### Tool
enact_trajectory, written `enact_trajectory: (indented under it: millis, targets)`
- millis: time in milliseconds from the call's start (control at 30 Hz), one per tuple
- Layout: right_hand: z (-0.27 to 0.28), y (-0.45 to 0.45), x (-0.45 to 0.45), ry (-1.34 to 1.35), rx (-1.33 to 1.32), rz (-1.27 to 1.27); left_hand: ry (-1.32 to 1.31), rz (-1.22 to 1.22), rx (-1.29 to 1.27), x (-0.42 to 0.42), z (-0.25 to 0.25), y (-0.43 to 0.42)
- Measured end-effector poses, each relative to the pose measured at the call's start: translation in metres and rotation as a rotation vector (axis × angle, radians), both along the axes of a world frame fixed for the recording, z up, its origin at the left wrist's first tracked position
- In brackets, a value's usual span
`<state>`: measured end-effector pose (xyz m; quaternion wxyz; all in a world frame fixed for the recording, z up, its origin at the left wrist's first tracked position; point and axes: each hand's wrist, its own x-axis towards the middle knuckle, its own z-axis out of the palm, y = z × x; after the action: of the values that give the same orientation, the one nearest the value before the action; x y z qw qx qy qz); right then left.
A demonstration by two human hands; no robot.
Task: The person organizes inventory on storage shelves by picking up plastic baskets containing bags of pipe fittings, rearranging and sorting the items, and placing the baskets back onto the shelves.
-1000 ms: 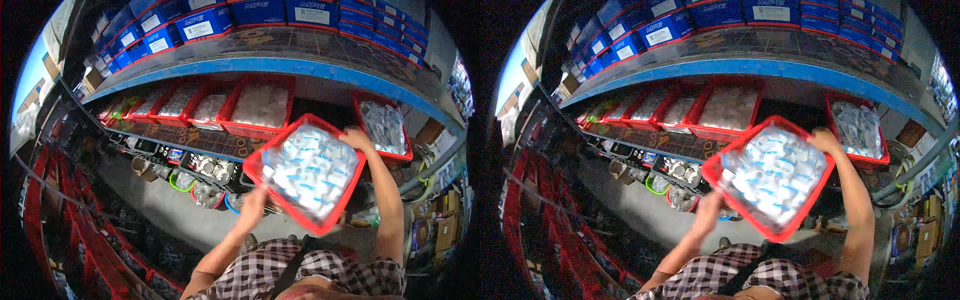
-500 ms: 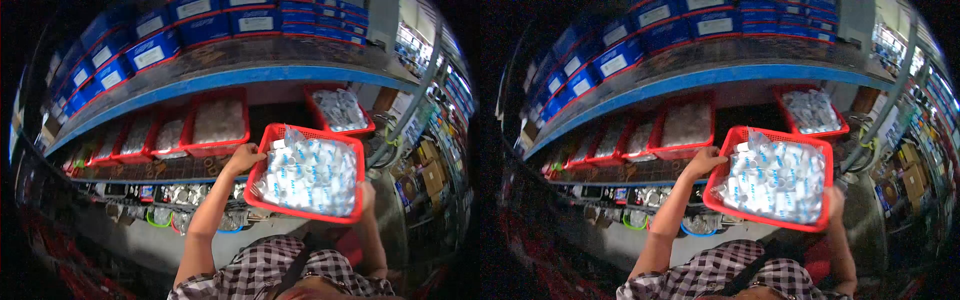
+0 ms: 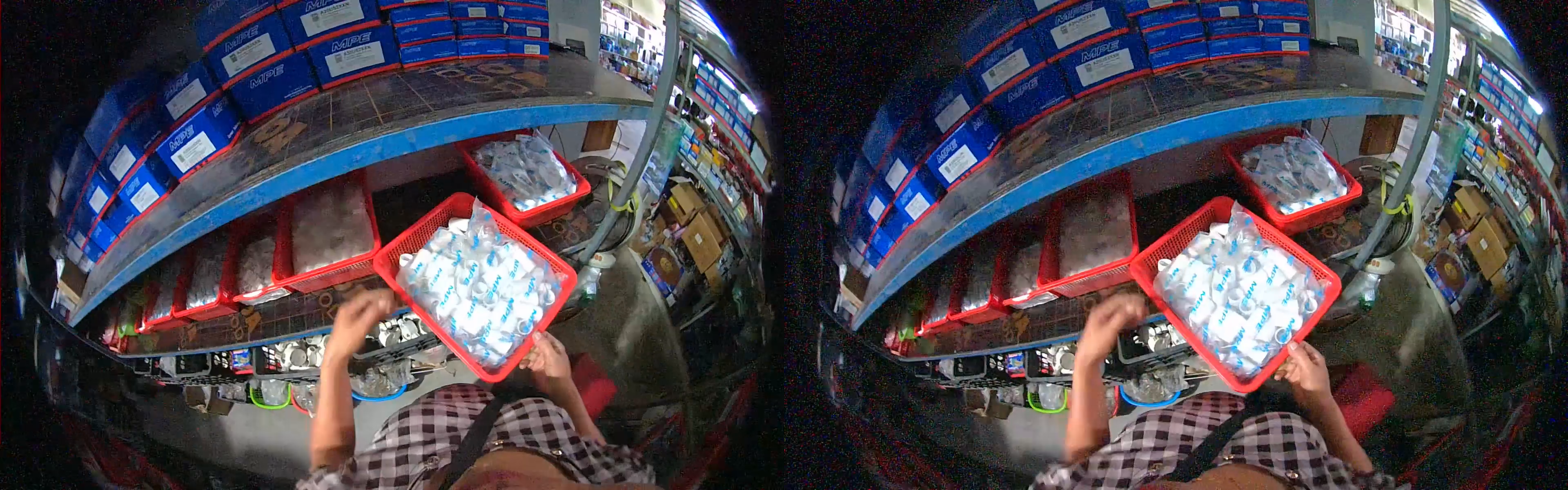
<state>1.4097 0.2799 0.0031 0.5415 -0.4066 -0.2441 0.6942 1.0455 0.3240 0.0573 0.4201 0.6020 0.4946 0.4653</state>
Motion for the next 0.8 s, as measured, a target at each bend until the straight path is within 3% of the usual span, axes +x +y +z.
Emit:
enact_trajectory:
  millis: [67, 167, 200, 233, 267, 333, 367, 400, 433, 600, 667, 700, 800]
  targets:
    - [0.002, 0.003, 0.002, -0.049, -0.006, 0.015, 0.027, 0.037, -0.377, 0.0, -0.029, -0.028]
    - [0.002, 0.018, -0.002, -0.111, -0.03, -0.011, -0.182, -0.048, -0.456, 0.03, -0.039, -0.028]
    - [-0.008, 0.022, 0.003, -0.125, -0.033, 0.007, -0.234, -0.115, -0.396, 0.042, -0.038, -0.023]
    - [-0.021, 0.025, 0.011, -0.144, -0.015, 0.019, -0.212, -0.035, -0.337, 0.059, -0.041, -0.019]
    - [-0.026, 0.027, 0.017, -0.164, 0.002, 0.036, -0.045, 0.032, -0.206, 0.073, -0.043, -0.016]
    - [-0.001, 0.015, 0.007, -0.241, -0.002, 0.094, 0.023, 0.056, -0.237, 0.08, -0.039, -0.013]
    - [-0.022, 0.013, 0.023, -0.276, 0.007, 0.185, 0.12, 0.047, -0.26, 0.082, -0.038, -0.011]
    - [-0.01, 0.005, 0.019, -0.292, -0.075, 0.214, 0.184, 0.104, -0.089, 0.081, -0.048, -0.008]
    - [0.001, -0.002, 0.015, -0.305, -0.157, 0.24, 0.178, 0.113, -0.087, 0.08, -0.054, -0.001]
    - [0.028, 0.012, -0.012, -0.306, -0.062, 0.322, -0.114, 0.159, -0.209, 0.064, -0.07, 0.033]
    - [-0.002, 0.041, -0.025, -0.11, 0.029, 0.314, -0.162, 0.288, -0.036, 0.062, -0.065, 0.033]
    - [0.005, 0.053, -0.04, -0.114, 0.117, 0.307, -0.449, 0.279, -0.167, 0.06, -0.072, 0.031]
    - [-0.007, 0.103, -0.073, -0.067, 0.11, 0.446, -0.406, 0.374, -0.225, 0.054, -0.081, 0.003]
